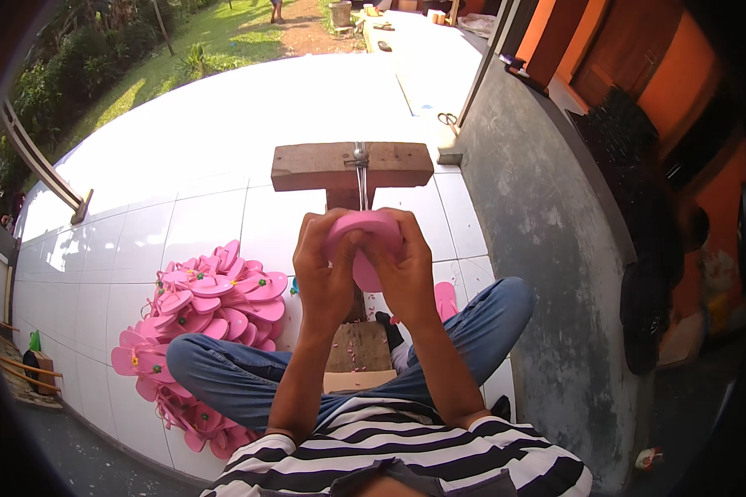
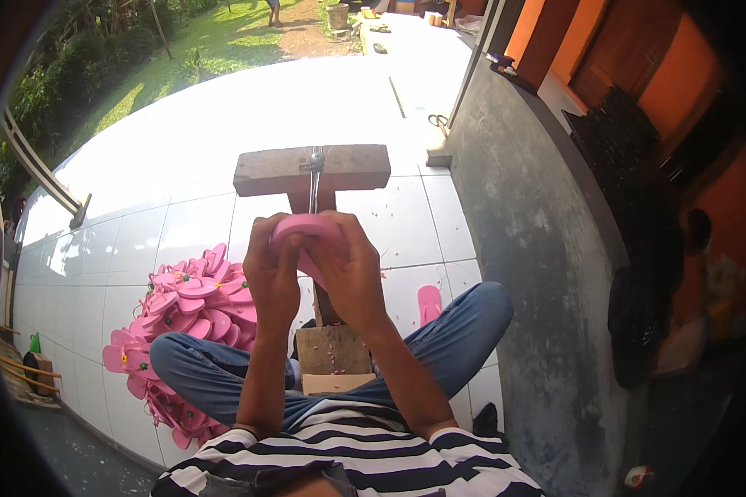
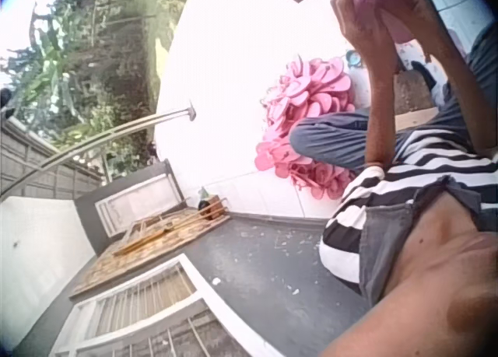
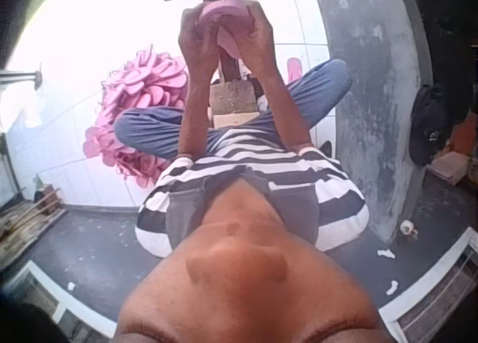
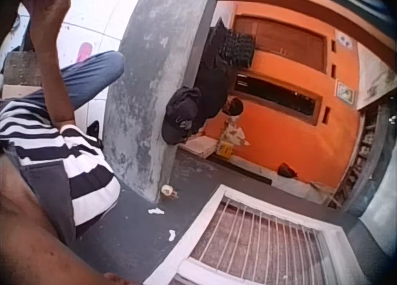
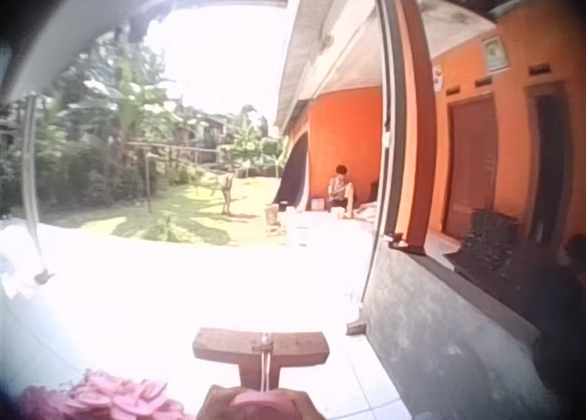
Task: The person attaches straps to pink flip-flop soles using a wooden jig and a metal hook tool.
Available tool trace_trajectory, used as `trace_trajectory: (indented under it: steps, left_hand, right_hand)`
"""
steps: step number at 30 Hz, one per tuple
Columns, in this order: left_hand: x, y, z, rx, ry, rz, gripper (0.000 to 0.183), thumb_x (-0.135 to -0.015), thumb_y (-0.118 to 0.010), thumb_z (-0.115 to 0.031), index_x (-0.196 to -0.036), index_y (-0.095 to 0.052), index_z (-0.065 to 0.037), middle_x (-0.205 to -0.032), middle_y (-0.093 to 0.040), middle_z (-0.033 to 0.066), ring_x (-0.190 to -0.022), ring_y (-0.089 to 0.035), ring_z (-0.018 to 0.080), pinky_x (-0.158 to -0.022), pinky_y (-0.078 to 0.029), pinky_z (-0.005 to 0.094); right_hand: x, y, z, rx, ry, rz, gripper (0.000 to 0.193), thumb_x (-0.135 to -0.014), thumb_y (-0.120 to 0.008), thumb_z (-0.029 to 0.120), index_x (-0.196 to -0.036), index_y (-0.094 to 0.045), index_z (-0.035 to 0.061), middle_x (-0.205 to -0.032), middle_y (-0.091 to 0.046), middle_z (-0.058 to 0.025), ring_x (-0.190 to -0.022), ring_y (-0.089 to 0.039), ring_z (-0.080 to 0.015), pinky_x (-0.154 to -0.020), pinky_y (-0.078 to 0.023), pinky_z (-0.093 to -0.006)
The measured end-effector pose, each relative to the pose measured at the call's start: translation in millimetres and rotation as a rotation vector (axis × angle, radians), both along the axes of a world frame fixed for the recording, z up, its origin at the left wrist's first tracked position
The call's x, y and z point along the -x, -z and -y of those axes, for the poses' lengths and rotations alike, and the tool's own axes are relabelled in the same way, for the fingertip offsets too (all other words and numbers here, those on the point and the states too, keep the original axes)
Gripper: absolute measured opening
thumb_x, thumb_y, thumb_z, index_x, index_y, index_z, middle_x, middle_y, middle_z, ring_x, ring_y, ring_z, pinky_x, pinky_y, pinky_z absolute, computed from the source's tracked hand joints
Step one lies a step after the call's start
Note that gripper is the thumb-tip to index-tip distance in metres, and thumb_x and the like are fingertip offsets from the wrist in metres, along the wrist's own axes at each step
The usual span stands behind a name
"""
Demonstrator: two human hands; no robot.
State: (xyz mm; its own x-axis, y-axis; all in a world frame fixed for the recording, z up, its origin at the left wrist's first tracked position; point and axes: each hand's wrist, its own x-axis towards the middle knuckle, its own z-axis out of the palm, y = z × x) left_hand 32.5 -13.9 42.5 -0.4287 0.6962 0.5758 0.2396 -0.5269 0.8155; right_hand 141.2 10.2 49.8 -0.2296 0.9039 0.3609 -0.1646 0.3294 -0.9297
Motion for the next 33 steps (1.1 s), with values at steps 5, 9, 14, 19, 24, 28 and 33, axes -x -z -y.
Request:
trace_trajectory:
  steps: [5, 9, 14, 19, 24, 28, 33]
  left_hand:
    - [13, -16, -2, 0.039, 0.019, -0.193, 0.022, -0.085, -0.07, -0.005, -0.105, -0.062, -0.001, -0.091, -0.063, 0.0118, -0.081, -0.06, 0.0221, -0.071, -0.047, 0.0316]
    - [13, -28, -22, 0.116, 0.061, -0.213, 0.019, -0.088, -0.066, -0.007, -0.105, -0.06, -0.001, -0.088, -0.058, 0.0094, -0.079, -0.056, 0.0186, -0.071, -0.045, 0.0301]
    - [27, -31, -40, 0.067, 0.048, -0.276, 0.025, -0.086, -0.068, -0.005, -0.109, -0.061, 0.001, -0.091, -0.061, 0.0139, -0.08, -0.063, 0.0256, -0.071, -0.049, 0.0327]
    - [29, -23, -35, 0.05, 0.103, -0.229, 0.022, -0.088, -0.067, -0.005, -0.108, -0.06, 0.001, -0.092, -0.06, 0.014, -0.08, -0.063, 0.0264, -0.071, -0.049, 0.0332]
    - [14, -20, -18, 0.05, -0.006, -0.254, 0.022, -0.088, -0.067, -0.007, -0.108, -0.061, 0.0, -0.088, -0.059, 0.0124, -0.077, -0.061, 0.0239, -0.068, -0.048, 0.0318]
    - [-6, -25, 40, 0.042, 0.011, -0.113, 0.021, -0.085, -0.072, -0.01, -0.103, -0.064, -0.002, -0.081, -0.059, 0.0093, -0.069, -0.057, 0.0196, -0.066, -0.047, 0.0287]
    - [-20, -12, 96, 0.176, 0.145, -0.144, 0.022, -0.083, -0.077, -0.013, -0.1, -0.067, -0.002, -0.076, -0.062, 0.0076, -0.065, -0.058, 0.0179, -0.06, -0.046, 0.0278]
  right_hand:
    - [-4, 3, -11, 0.083, -0.188, -0.108, 0.031, -0.096, -0.064, 0.015, -0.122, -0.051, 0.0046, -0.106, -0.06, -0.0067, -0.099, -0.06, -0.0144, -0.086, -0.05, -0.0292]
    - [-16, 26, -29, 0.298, -0.359, -0.211, 0.029, -0.101, -0.057, 0.019, -0.125, -0.048, 0.0052, -0.111, -0.055, -0.004, -0.102, -0.055, -0.0102, -0.084, -0.049, -0.0266]
    - [-3, 14, -47, 0.276, -0.336, -0.275, 0.029, -0.102, -0.054, 0.025, -0.124, -0.049, 0.0055, -0.107, -0.057, -0.0031, -0.098, -0.054, -0.0081, -0.085, -0.047, -0.0252]
    - [-3, 9, -38, 0.221, -0.266, -0.2, 0.03, -0.102, -0.053, 0.032, -0.117, -0.052, 0.0059, -0.097, -0.057, -0.0007, -0.087, -0.054, -0.0055, -0.074, -0.046, -0.022]
    - [-3, 23, -25, 0.221, -0.193, -0.226, 0.028, -0.101, -0.054, 0.037, -0.111, -0.052, 0.0112, -0.084, -0.054, 0.0024, -0.061, -0.046, 0.0006, -0.05, -0.038, -0.0168]
    - [-13, 13, 32, 0.151, -0.182, -0.343, 0.023, -0.097, -0.064, 0.03, -0.103, -0.052, 0.011, -0.082, -0.055, 0.0016, -0.07, -0.054, -0.0041, -0.066, -0.048, -0.0234]
    - [-64, 1, 107, 0.344, -0.131, -0.012, 0.033, -0.093, -0.068, 0.026, -0.113, -0.053, 0.0048, -0.098, -0.062, -0.0082, -0.083, -0.059, -0.0211, -0.095, -0.043, -0.0399]
